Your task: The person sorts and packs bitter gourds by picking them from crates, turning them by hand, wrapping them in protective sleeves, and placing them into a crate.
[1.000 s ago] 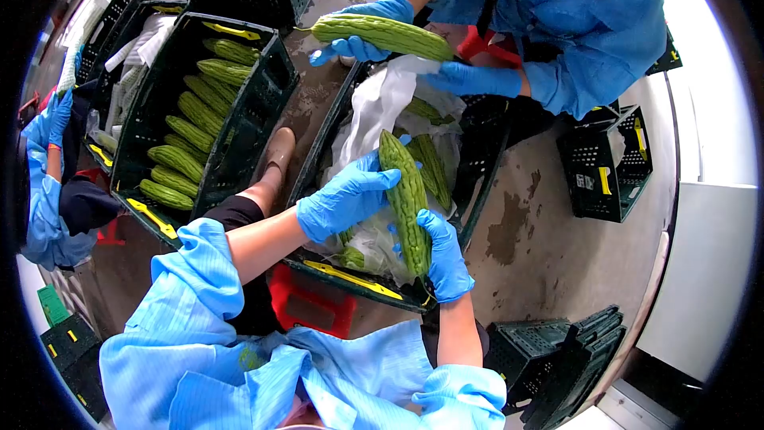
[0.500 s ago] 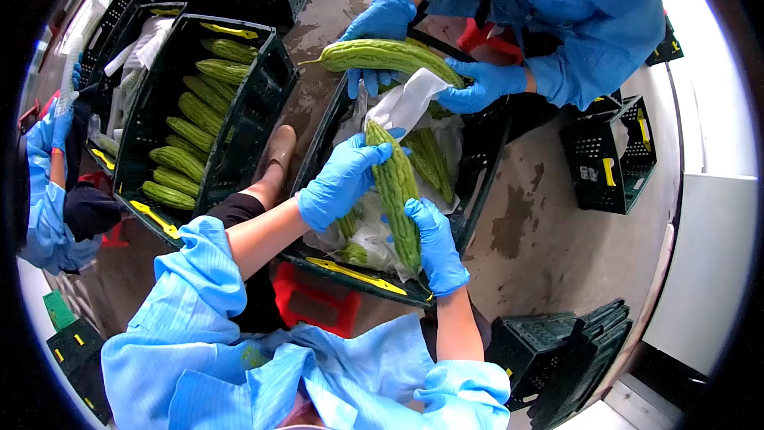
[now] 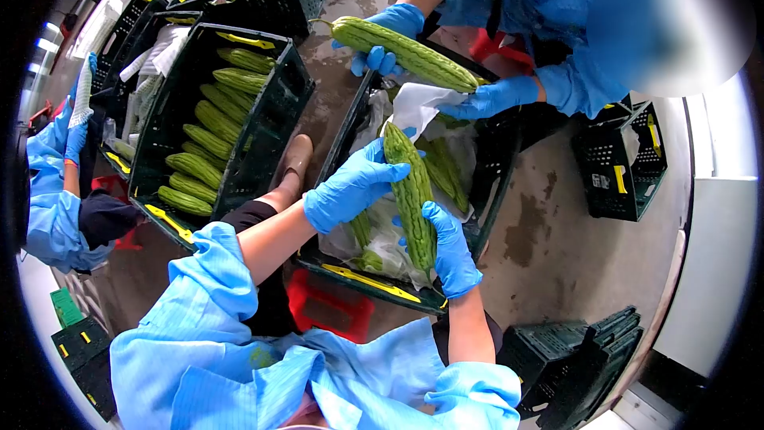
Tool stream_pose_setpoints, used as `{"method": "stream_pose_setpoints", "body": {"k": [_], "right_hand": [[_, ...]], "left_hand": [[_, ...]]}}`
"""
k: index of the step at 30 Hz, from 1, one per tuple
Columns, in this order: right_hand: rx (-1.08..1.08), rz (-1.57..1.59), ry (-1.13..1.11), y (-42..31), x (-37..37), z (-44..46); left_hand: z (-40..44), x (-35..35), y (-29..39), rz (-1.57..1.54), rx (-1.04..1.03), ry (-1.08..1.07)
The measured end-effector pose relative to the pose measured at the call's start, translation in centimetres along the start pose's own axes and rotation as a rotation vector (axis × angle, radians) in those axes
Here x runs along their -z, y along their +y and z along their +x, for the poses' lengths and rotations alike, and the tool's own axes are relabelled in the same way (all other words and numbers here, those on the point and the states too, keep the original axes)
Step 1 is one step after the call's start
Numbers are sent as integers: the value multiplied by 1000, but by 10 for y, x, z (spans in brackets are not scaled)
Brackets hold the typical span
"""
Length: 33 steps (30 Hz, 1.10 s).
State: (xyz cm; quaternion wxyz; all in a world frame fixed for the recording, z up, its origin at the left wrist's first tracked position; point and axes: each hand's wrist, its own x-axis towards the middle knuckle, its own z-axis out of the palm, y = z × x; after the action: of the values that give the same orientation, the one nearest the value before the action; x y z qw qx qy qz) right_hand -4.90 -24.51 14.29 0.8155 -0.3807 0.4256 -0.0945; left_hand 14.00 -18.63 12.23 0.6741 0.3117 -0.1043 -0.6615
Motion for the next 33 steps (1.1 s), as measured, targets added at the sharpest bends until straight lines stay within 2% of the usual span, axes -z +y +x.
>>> {"method": "stream_pose_setpoints", "body": {"k": [5,12,18,22,25,31,33], "right_hand": [[-14,-76,19,0,-2,0],[-55,-14,11,9,-9,0],[-5,-69,50,18,0,3],[-80,-56,23,24,2,3],[-52,-71,14,25,-1,3],[-57,-88,17,26,0,6],[-75,-69,9,26,0,8]], "left_hand": [[2,0,0,-6,-51,10],[-1,-2,3,192,-109,89],[0,-3,4,179,-25,185],[2,-4,1,249,-117,234],[6,2,-3,371,-162,259],[-4,-11,6,333,-233,234],[-2,-6,5,322,-155,237]]}}
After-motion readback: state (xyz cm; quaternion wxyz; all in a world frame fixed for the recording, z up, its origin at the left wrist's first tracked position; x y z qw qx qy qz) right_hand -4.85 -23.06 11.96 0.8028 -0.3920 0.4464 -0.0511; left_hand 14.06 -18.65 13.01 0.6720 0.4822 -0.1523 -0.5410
